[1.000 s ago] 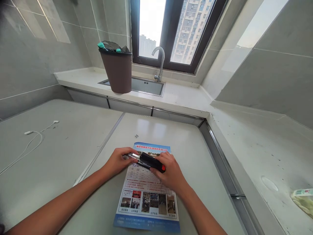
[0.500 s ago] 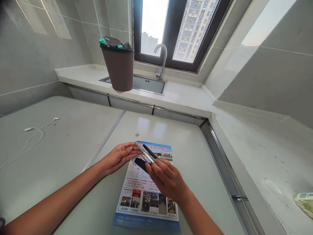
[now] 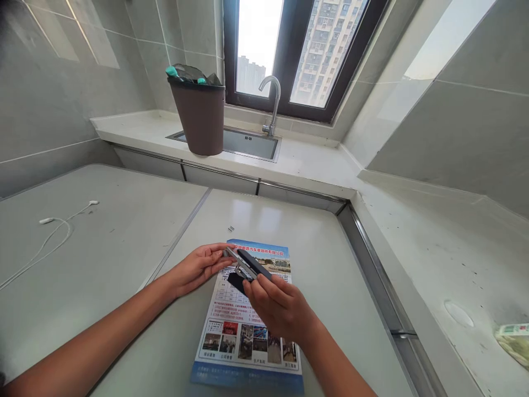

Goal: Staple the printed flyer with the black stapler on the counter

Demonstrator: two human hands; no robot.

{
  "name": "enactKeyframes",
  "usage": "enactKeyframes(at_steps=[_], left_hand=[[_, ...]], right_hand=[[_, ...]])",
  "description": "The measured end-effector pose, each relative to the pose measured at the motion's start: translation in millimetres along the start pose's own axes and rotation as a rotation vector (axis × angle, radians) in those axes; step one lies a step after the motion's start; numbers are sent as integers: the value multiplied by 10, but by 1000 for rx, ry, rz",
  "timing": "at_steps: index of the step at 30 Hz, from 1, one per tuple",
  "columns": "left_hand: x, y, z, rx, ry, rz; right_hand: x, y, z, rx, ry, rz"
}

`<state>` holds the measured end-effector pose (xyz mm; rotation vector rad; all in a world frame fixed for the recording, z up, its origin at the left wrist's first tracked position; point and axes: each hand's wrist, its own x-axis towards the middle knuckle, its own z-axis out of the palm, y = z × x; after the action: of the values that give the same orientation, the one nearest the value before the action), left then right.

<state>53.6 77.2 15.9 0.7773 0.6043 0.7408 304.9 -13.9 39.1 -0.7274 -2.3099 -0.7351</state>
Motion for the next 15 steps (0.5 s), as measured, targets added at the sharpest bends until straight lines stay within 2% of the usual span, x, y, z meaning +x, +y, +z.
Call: enactKeyframes(at_steps=[2, 5, 8, 11, 15], left_hand=[[10, -16, -29, 3, 45, 7], [24, -27, -55, 12, 119, 58], [27, -12, -36, 70, 163, 116], [24, 11, -2, 205, 213, 196], [13, 30, 2, 353, 304, 352]], right_hand=[[-9, -7, 26, 11, 78, 175], [-16, -8, 65, 84, 214, 642], [-7, 6, 118, 319, 172, 1010], [-1, 23, 202, 547, 60, 1197], [14, 28, 307, 645, 16, 1321]])
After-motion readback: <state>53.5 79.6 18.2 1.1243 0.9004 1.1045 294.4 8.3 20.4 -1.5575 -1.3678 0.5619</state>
